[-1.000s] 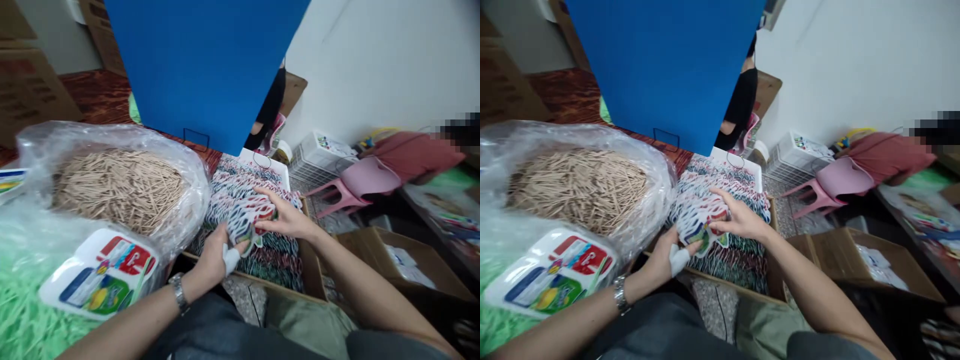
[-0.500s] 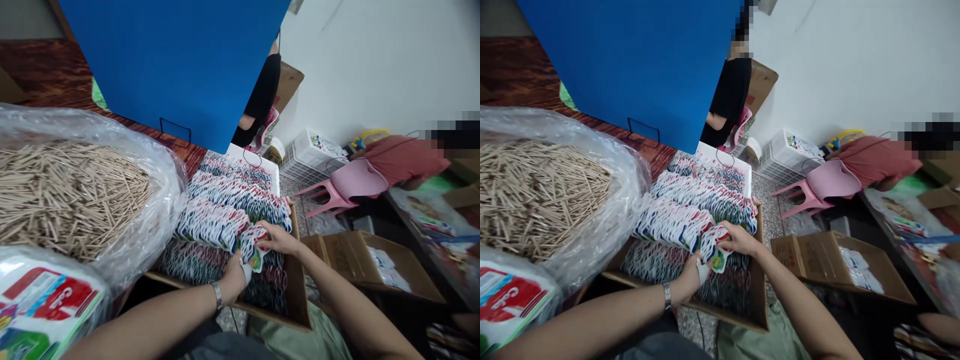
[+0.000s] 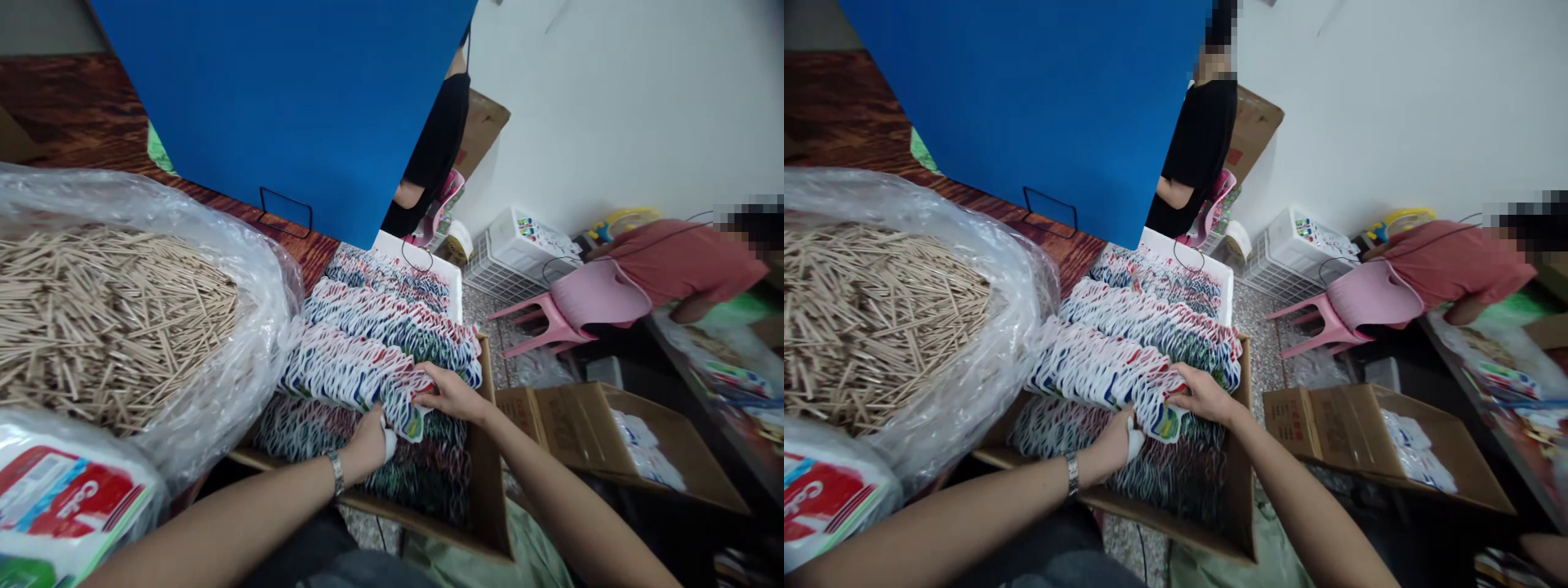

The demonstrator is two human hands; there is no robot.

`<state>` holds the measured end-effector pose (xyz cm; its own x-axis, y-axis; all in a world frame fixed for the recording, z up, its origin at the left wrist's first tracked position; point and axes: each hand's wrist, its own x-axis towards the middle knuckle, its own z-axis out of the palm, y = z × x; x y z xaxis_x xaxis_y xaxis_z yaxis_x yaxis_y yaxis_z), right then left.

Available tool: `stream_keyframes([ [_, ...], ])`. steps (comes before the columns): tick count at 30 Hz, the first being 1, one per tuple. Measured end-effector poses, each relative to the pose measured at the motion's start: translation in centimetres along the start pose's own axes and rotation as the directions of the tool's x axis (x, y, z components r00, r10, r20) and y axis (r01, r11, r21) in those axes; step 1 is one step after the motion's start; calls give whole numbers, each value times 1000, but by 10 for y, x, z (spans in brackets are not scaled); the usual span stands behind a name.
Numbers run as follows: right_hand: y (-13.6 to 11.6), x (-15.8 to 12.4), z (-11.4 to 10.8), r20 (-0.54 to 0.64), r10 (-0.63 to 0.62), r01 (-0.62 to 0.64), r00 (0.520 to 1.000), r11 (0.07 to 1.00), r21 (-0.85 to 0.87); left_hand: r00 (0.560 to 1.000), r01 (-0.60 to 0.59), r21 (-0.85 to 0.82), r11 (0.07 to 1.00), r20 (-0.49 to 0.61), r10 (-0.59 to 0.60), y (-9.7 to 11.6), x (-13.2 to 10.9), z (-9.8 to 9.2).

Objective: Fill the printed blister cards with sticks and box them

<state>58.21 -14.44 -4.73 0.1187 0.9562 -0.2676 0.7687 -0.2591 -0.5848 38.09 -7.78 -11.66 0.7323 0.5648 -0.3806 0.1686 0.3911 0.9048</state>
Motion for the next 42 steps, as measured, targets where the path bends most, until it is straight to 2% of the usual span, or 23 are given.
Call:
stream_keyframes([
  [3,3,2,-4,-20,34,-34,999,999,8,1000,15,-17,1000,-22,-15,5,5,6],
  [7,2,7,0,-5,-71,71,997,997,13,999,32,-35,999,14,-31,7,-6,6],
  [10,3,10,7,-18,-75,75,997,997,7,998,21,-50,999,60,-18,8,-13,1],
  [12,6,8,12,-87,-74,70,993,996,-53,996,17,-51,999,83,-13,10,-14,-1],
  [14,8,3,19,-214,-75,39,974,985,-168,996,25,-39,999,91,-21,11,-14,-3],
  [16,8,-5,31,-360,-41,-66,932,958,-279,995,43,-15,999,88,-42,10,-15,-2],
  [18,6,-14,47,-506,52,-231,861,926,-298,995,65,15,998,77,-66,9,-16,0],
  [21,2,-20,74,-652,254,-410,715,907,-96,995,72,47,996,67,-75,7,-17,2],
  [23,0,-18,90,-675,379,-430,633,897,100,997,51,56,997,59,-54,7,-17,1],
  [25,0,-13,102,-673,441,-400,594,888,228,999,30,65,997,25,-31,6,-17,-3],
  [27,0,-10,107,-675,432,-360,598,897,256,999,25,71,997,-30,-23,3,-19,-6],
  [31,2,-9,106,-649,379,-305,660,924,230,994,31,3,1000,-104,-30,-2,-26,-11],
  [33,3,-9,103,-637,375,-306,674,926,221,992,17,-57,998,-121,-24,-3,-29,-11],
  [42,2,-10,103,-655,350,-293,670,935,199,966,-9,-94,995,-256,-15,0,-33,-8],
])
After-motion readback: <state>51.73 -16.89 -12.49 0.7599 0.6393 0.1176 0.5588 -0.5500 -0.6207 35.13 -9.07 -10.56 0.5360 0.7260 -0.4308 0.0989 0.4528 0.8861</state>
